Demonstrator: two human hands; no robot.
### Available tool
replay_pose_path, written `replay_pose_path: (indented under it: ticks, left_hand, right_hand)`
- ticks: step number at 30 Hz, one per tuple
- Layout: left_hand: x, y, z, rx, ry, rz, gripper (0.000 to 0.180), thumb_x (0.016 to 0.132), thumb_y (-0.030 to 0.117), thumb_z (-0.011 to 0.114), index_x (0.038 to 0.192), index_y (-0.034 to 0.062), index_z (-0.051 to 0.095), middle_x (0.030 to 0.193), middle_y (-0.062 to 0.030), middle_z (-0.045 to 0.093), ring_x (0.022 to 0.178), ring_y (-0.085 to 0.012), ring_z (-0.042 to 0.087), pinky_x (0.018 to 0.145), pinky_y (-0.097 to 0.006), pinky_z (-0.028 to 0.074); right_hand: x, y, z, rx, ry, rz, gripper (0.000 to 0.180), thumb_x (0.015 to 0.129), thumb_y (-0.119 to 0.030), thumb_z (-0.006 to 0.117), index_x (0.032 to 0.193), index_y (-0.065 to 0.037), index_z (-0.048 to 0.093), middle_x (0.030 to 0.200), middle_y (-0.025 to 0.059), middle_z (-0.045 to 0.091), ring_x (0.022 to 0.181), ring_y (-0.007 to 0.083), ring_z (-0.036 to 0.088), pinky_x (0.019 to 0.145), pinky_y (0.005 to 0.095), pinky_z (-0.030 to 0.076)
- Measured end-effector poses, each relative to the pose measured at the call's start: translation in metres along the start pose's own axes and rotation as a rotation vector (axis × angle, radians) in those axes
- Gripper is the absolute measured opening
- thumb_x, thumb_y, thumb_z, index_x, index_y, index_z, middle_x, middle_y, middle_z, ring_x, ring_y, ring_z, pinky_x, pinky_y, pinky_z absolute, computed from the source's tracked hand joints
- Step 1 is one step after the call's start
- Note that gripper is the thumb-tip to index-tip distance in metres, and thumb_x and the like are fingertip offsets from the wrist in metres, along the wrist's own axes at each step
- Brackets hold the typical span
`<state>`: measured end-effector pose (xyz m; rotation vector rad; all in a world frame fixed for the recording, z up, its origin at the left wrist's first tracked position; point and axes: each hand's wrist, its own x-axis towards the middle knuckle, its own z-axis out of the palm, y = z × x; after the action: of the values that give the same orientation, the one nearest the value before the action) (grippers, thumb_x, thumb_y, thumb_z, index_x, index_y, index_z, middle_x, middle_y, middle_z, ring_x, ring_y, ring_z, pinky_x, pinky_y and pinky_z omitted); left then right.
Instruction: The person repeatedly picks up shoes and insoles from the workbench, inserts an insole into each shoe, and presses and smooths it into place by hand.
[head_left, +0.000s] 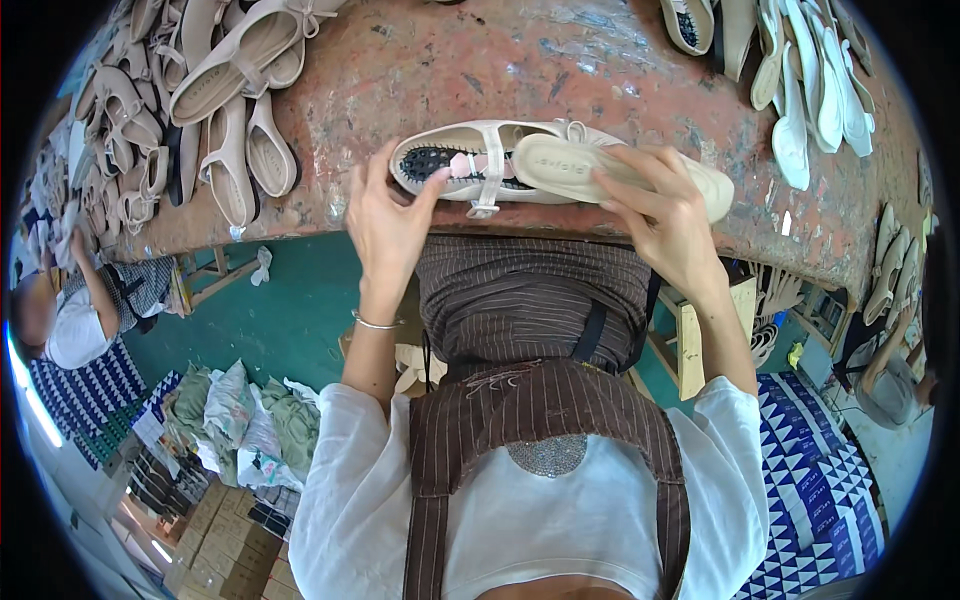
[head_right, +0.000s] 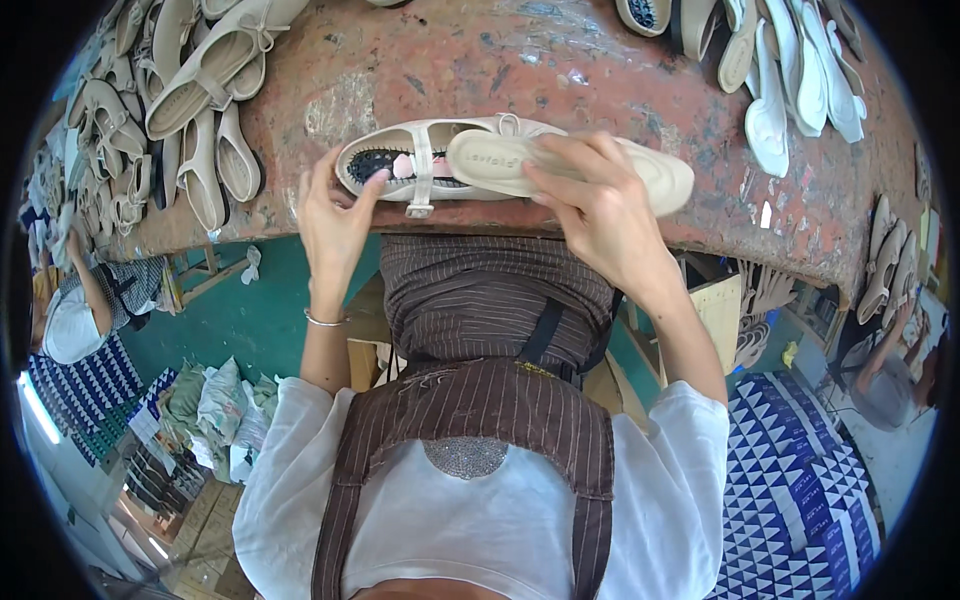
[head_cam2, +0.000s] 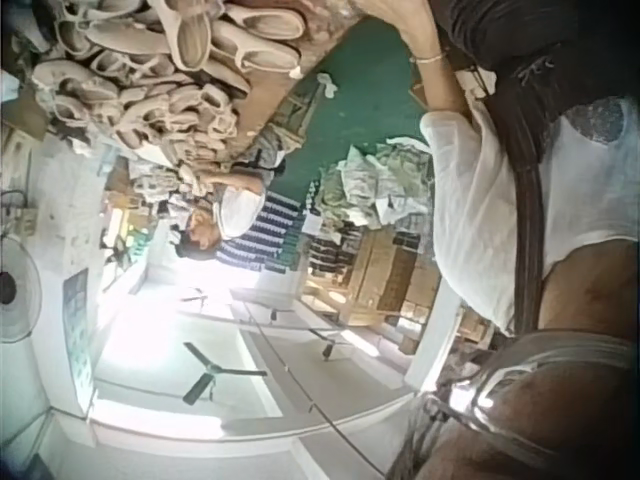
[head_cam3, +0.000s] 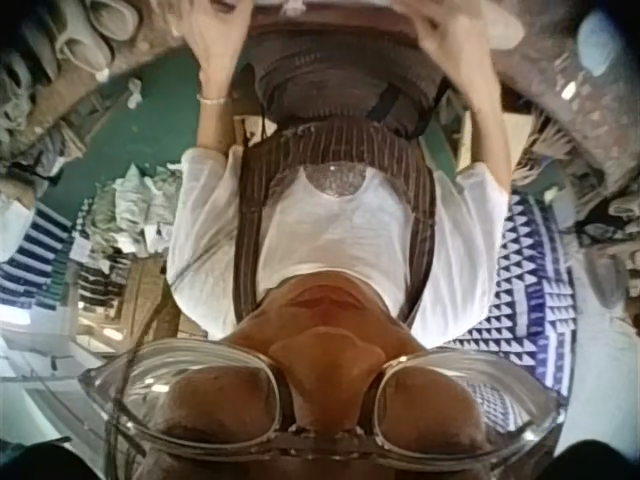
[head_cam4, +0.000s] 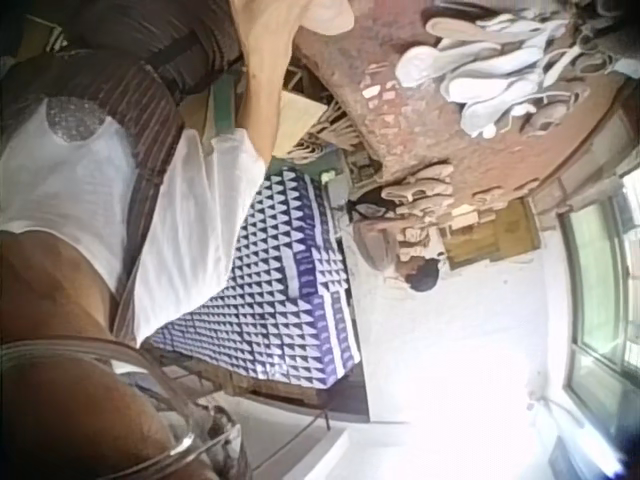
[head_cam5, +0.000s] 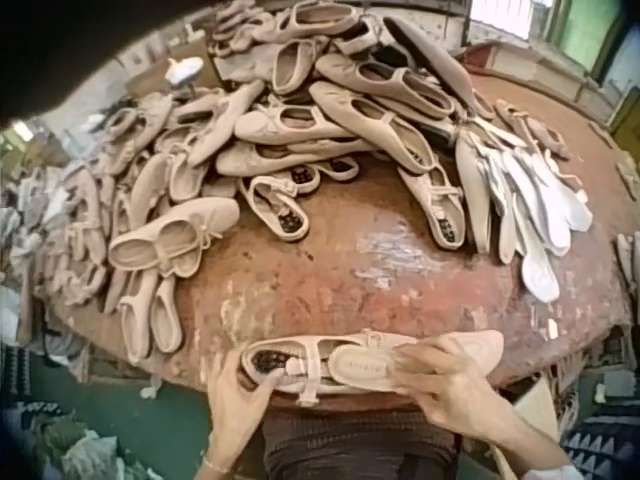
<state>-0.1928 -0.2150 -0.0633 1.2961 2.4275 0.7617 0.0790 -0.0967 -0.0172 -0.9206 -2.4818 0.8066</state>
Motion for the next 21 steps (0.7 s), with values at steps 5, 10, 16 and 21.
replay_pose_path:
  ticks: [5,10,16,21]
  left_hand:
    - [-0.007,0.000,-0.002,-0.206,-0.029,-0.007,0.082,0.065,0.026,0.093,0.132,-0.0031,0.056,0.102,-0.0119,0.052,0.077,-0.0206,0.063,0.070,-0.034,0.056]
    - [-0.006,-0.009,0.002,-0.390,-0.051,-0.037,0.082,0.062,0.023,0.094,0.129,-0.0043,0.056,0.104,-0.0106,0.052,0.080,-0.0175,0.065,0.064,-0.028,0.060]
    - [0.000,-0.022,0.012,-0.452,0.023,-0.033,0.059,0.069,0.019,0.091,0.116,-0.0059,0.064,0.095,-0.0065,0.056,0.072,-0.0119,0.061,0.056,-0.025,0.054]
    - [0.010,-0.027,0.023,-0.658,0.068,-0.205,0.030,0.080,0.011,0.082,0.101,-0.0064,0.070,0.081,-0.0026,0.057,0.058,-0.0058,0.055,0.046,-0.021,0.044]
  right_hand:
    - [0.032,-0.007,0.049,0.057,-0.033,-0.152,0.026,0.070,-0.001,0.073,0.096,-0.001,0.075,0.114,0.0121,0.068,0.104,0.0300,0.062,0.091,0.0414,0.051]
    - [0.052,-0.024,0.077,0.142,-0.029,-0.193,0.014,0.069,0.000,0.070,0.083,0.001,0.071,0.100,0.0107,0.068,0.100,0.0302,0.063,0.088,0.0420,0.051]
    - [0.058,-0.027,0.091,0.110,-0.150,-0.137,0.023,0.072,0.004,0.069,0.093,0.000,0.075,0.110,0.0130,0.070,0.102,0.0321,0.064,0.089,0.0409,0.053]
    - [0.060,-0.030,0.097,0.077,-0.193,-0.122,0.027,0.072,0.004,0.069,0.097,-0.001,0.075,0.113,0.0129,0.070,0.105,0.0318,0.063,0.090,0.0402,0.054]
